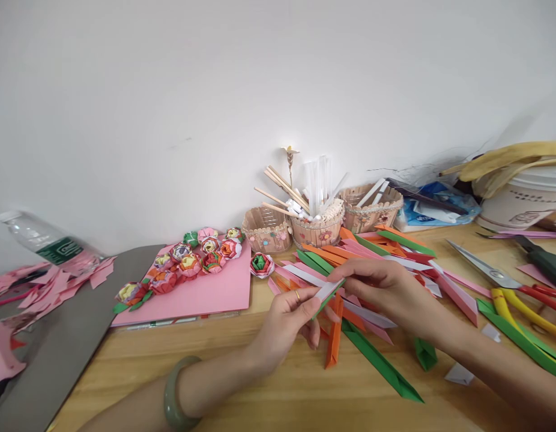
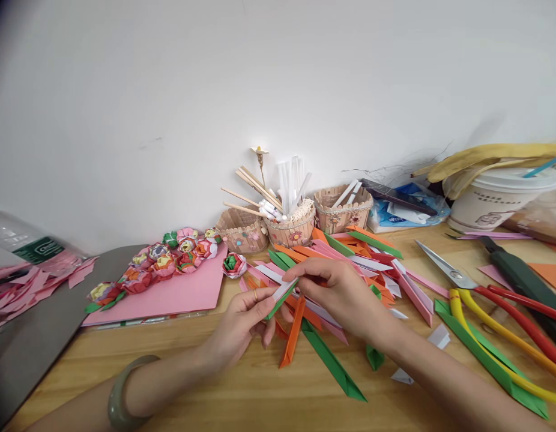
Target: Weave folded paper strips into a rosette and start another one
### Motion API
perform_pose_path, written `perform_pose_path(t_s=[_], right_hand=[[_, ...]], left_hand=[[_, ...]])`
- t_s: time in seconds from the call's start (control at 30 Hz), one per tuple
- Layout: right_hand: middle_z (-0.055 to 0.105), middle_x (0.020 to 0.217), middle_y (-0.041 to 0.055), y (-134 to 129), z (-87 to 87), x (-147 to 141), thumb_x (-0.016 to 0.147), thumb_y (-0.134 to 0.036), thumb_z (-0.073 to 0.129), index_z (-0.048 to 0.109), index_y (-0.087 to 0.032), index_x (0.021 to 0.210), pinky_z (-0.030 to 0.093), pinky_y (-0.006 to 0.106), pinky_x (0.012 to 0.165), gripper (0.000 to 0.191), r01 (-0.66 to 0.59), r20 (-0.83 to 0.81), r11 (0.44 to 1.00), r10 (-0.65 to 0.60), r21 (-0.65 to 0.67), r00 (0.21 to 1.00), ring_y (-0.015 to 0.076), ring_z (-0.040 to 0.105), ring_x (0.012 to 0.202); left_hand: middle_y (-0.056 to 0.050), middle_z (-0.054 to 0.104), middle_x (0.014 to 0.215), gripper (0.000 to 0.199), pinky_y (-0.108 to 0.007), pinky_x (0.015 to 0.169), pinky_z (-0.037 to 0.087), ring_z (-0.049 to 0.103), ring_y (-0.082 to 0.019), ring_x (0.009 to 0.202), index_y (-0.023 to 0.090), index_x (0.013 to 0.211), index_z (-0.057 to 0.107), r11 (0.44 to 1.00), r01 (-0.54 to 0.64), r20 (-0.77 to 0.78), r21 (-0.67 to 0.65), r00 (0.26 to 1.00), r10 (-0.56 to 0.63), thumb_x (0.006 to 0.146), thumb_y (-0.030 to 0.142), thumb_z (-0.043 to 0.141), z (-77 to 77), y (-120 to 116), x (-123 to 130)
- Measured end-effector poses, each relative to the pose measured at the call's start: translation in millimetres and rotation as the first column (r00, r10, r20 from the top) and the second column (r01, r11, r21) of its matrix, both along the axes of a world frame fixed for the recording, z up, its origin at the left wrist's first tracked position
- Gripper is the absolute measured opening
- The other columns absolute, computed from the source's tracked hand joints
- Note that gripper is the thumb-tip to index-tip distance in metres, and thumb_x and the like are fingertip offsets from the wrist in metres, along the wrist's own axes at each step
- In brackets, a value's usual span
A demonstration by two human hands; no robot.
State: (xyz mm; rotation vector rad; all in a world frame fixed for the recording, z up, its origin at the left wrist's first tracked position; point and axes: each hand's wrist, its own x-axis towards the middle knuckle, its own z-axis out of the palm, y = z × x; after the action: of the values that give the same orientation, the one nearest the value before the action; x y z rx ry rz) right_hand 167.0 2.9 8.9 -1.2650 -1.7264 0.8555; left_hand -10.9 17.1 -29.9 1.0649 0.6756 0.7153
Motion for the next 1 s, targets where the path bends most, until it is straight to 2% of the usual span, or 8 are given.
perform_pose_path(t_s=[0.17, 0.37, 0.47, 0.67, 0.87, 1.0], right_hand=[[0.067, 0.071, 0.0014, -4, -3.3, -1, 0.08, -0.021, 0.049, 0.067, -0.021, 0.078, 0.047, 0.025, 0.06, 0.018, 0.007, 0.029, 0.997, -0.01, 0.076, 1.0, 0.0151, 0.061, 0.066], [0.068, 0.076, 0.0023, -6, -2.3, -5, 0.08, -0.018, 0.049, 0.066, -0.02, 0.078, 0.047, 0.026, 0.065, 0.017, 0.004, 0.098, 0.99, -0.017, 0.139, 0.995, 0.0153, 0.062, 0.07], [0.068, 0.078, 0.0013, -7, 2.1, -4, 0.081, -0.019, 0.048, 0.065, -0.02, 0.08, 0.047, 0.026, 0.067, 0.017, -0.033, 0.098, 0.995, 0.024, 0.092, 0.995, 0.0156, 0.062, 0.071], [0.069, 0.086, 0.0024, -3, 6.4, 2, 0.081, -0.033, 0.054, 0.067, -0.022, 0.09, 0.048, 0.027, 0.07, 0.019, -0.115, 0.025, 0.992, 0.116, -0.046, 0.993, 0.0177, 0.062, 0.079], [0.068, 0.077, 0.0027, -2, 0.0, 2, 0.08, -0.037, 0.057, 0.068, -0.02, 0.083, 0.047, 0.025, 0.064, 0.021, -0.12, 0.002, 0.993, 0.12, -0.002, 0.993, 0.0163, 0.062, 0.071], [0.068, 0.075, 0.003, -3, 1.4, 0, 0.08, -0.036, 0.057, 0.068, -0.02, 0.079, 0.047, 0.025, 0.063, 0.019, -0.111, 0.001, 0.994, 0.111, 0.013, 0.994, 0.0159, 0.061, 0.069]], left_hand=[[-0.002, 0.062, 0.068, 0.025, -0.014, 0.033, 0.03, 0.046, -0.002, 0.034, 0.013, 0.084, 0.064, 0.998, 0.067, -0.017, 0.002, 0.998, -0.067, 0.078, 0.036, 0.057, -2.6, 1, -1], [0.001, 0.057, 0.056, 0.032, -0.016, 0.036, 0.037, 0.05, -0.006, 0.036, 0.012, 0.078, 0.056, 0.991, 0.134, -0.037, -0.023, 0.99, -0.135, 0.073, 0.044, 0.06, -5.9, 2, 0], [0.004, 0.052, 0.052, 0.033, -0.016, 0.038, 0.038, 0.049, -0.006, 0.037, 0.013, 0.075, 0.053, 0.993, 0.12, -0.042, -0.007, 0.992, -0.12, 0.072, 0.045, 0.06, -6.1, 0, 0], [0.007, 0.045, 0.051, 0.031, -0.015, 0.034, 0.028, 0.036, -0.003, 0.035, 0.014, 0.075, 0.051, 0.994, 0.098, -0.057, 0.045, 0.994, -0.096, 0.076, 0.045, 0.055, -3.8, -2, 1], [0.008, 0.04, 0.053, 0.032, -0.016, 0.035, 0.02, 0.026, -0.003, 0.038, 0.014, 0.08, 0.05, 0.987, 0.147, -0.084, 0.063, 0.986, -0.142, 0.078, 0.046, 0.052, 2.1, -4, -1], [0.008, 0.039, 0.052, 0.032, -0.016, 0.035, 0.018, 0.027, -0.002, 0.039, 0.014, 0.075, 0.049, 0.988, 0.137, -0.078, 0.068, 0.988, -0.131, 0.077, 0.046, 0.054, 1.7, -4, -1]])
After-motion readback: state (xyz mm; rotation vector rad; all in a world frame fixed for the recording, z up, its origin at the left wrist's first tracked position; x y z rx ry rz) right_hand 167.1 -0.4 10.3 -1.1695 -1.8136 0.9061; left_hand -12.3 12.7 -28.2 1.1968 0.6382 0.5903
